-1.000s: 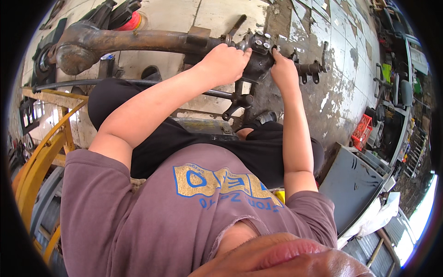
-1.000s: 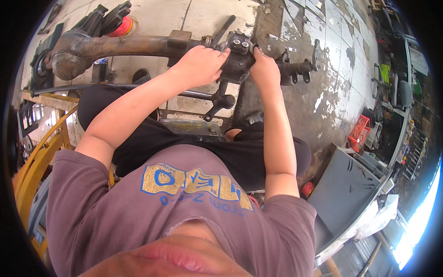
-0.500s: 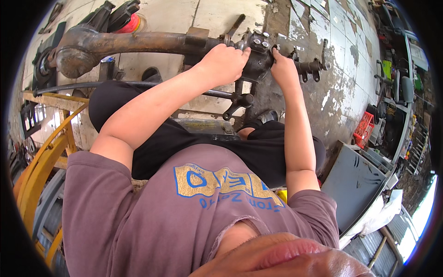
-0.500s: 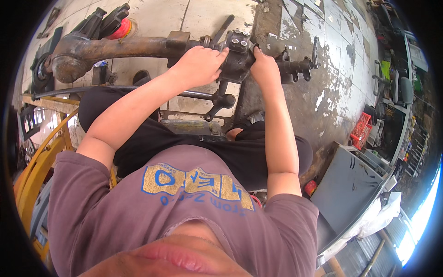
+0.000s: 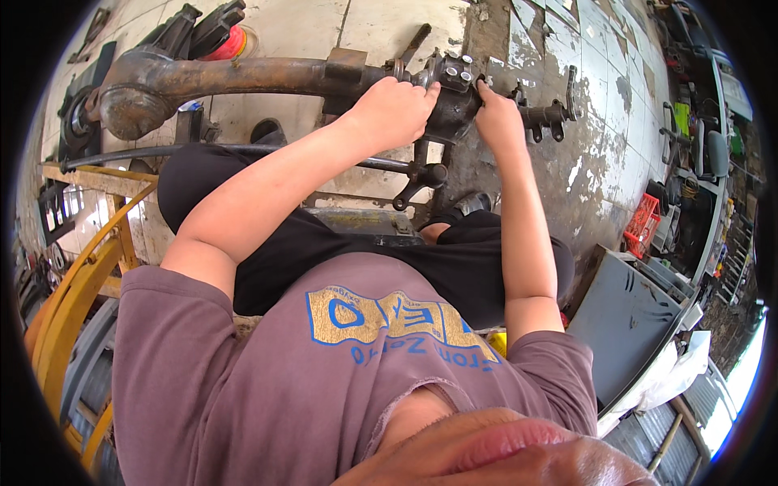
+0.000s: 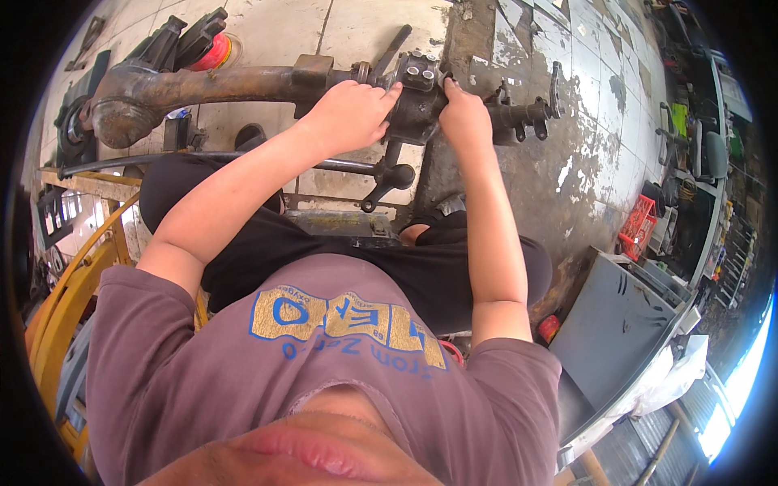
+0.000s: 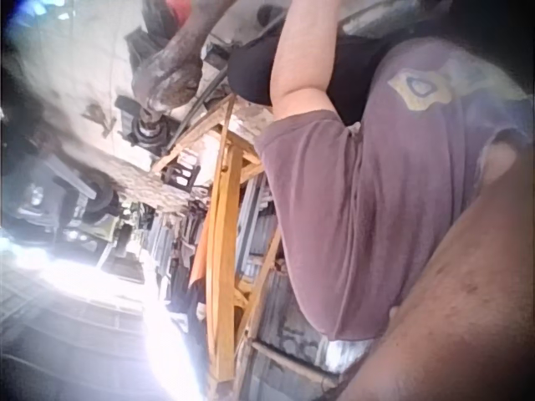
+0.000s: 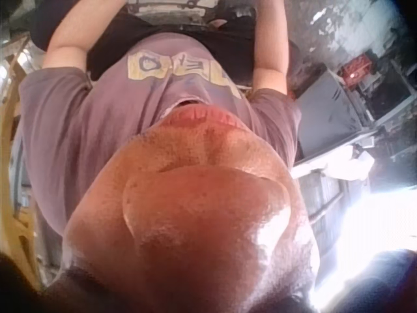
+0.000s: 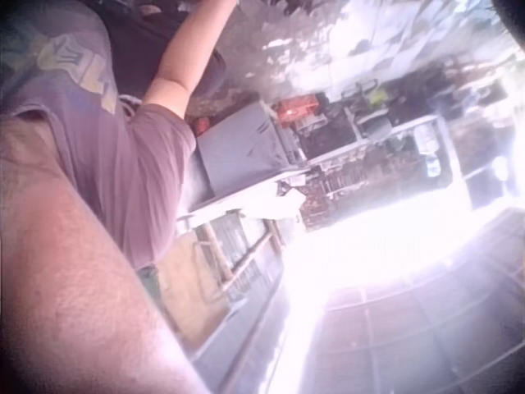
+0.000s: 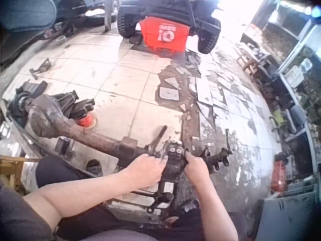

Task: The person sits on the floor and assembles a vehicle axle differential, attaching a metal housing and tightening bolts by hand. The person rotates the assembly to access different sides and continues securing the components.

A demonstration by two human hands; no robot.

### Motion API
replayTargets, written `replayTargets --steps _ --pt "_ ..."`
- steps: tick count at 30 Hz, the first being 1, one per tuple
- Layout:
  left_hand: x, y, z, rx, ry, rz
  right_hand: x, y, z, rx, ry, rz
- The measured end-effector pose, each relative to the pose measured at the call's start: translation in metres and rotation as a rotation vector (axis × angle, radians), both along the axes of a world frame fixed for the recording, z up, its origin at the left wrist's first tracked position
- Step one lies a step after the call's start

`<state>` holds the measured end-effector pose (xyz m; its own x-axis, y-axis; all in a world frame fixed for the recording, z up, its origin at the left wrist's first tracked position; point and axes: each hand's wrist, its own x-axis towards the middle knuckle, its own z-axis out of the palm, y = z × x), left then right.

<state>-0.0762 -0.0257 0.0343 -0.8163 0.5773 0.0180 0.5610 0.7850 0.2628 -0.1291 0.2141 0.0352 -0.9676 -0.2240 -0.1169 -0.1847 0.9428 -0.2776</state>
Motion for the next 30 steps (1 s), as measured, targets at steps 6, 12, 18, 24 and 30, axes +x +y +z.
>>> replayTargets --steps 6,12,18,24,30 --pt "-0.001 -0.001 0.003 -0.001 -0.034 0.008 -0.001 0.004 0.002 -0.018 -0.046 0.003" --pt "0.0 0.0 0.0 0.001 -0.006 0.009 0.005 0.006 -0.008 -0.124 0.09 0.01" --pt "0.001 0.0 -0.001 -0.007 0.013 0.014 0.008 0.001 0.004 -0.057 -0.02 0.006" --pt "0.0 0.0 0.005 0.0 -0.006 0.008 0.005 0.0 0.018 -0.043 -0.034 0.082" --pt "0.0 -0.001 -0.002 0.031 0.058 0.001 0.002 -0.002 0.003 -0.016 0.051 0.092"
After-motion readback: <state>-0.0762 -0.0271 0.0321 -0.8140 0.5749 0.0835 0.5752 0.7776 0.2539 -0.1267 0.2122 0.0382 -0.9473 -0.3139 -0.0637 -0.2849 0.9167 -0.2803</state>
